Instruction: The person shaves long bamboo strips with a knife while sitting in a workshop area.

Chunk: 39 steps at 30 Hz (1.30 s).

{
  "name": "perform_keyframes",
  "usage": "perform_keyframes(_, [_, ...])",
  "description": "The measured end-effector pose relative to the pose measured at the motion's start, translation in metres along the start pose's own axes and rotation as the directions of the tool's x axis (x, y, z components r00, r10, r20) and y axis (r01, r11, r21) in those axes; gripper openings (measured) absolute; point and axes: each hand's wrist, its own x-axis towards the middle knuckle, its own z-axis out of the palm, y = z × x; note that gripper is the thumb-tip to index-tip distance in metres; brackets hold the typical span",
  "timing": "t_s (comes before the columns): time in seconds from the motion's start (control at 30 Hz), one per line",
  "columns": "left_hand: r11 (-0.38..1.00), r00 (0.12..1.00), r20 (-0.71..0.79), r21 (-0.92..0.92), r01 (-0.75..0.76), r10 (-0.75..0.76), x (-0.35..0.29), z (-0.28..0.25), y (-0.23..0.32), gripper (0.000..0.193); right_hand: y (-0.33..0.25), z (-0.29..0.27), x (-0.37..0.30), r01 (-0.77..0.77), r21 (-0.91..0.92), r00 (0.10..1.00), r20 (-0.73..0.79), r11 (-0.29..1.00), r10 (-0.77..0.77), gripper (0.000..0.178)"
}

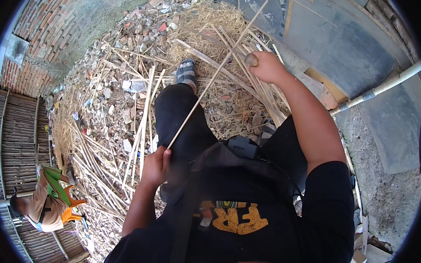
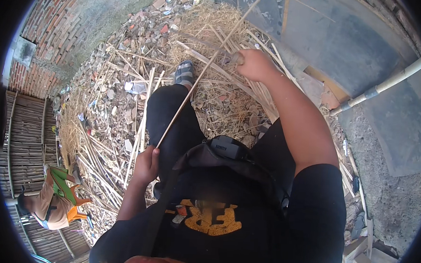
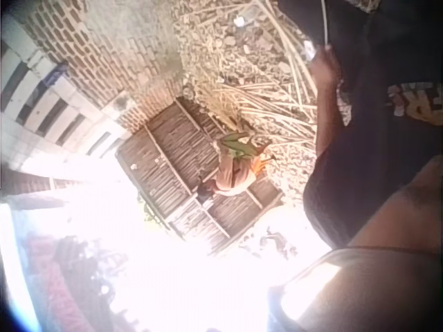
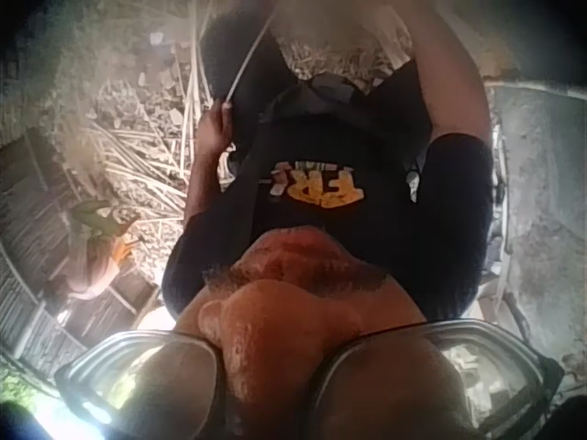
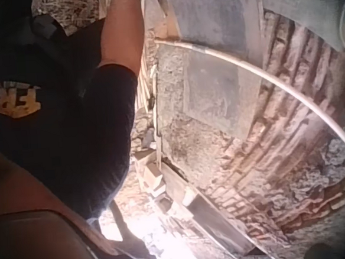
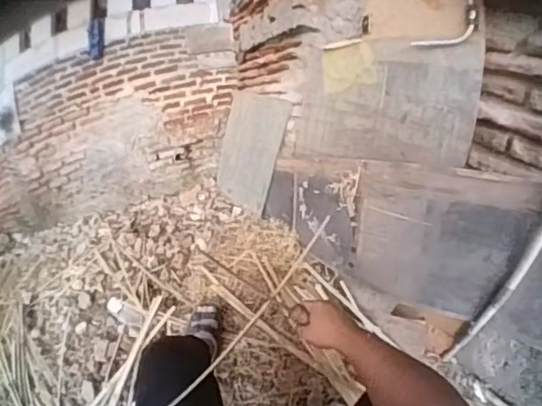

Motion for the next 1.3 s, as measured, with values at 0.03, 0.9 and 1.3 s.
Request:
perform_keyframes(0.03, [1.000, 1.000, 0.013, -0.003, -0.006, 0.006, 0.002, -0.003, 0.002, 0.035, 0.009, 0.000, 0.002, -0.033, 0.008, 0.998, -0.052, 0.999, 0.034, 0.030])
perform_keyframes(0.9, [0.998, 0.999, -0.037, 0.056, -0.025, 0.027, 0.003, 0.006, -0.005, 0.034, 0.006, -0.002, 0.001, 0.003, 0.035, 0.999, 0.042, 0.999, -0.004, 0.031])
perform_keyframes(1.3, [0.985, 0.993, -0.107, 0.160, 0.063, -0.046, -0.007, 0.015, 0.003, 0.035, -0.045, -0.008, -0.021, 0.112, -0.055, 0.964, 0.248, 0.992, -0.095, 0.026])
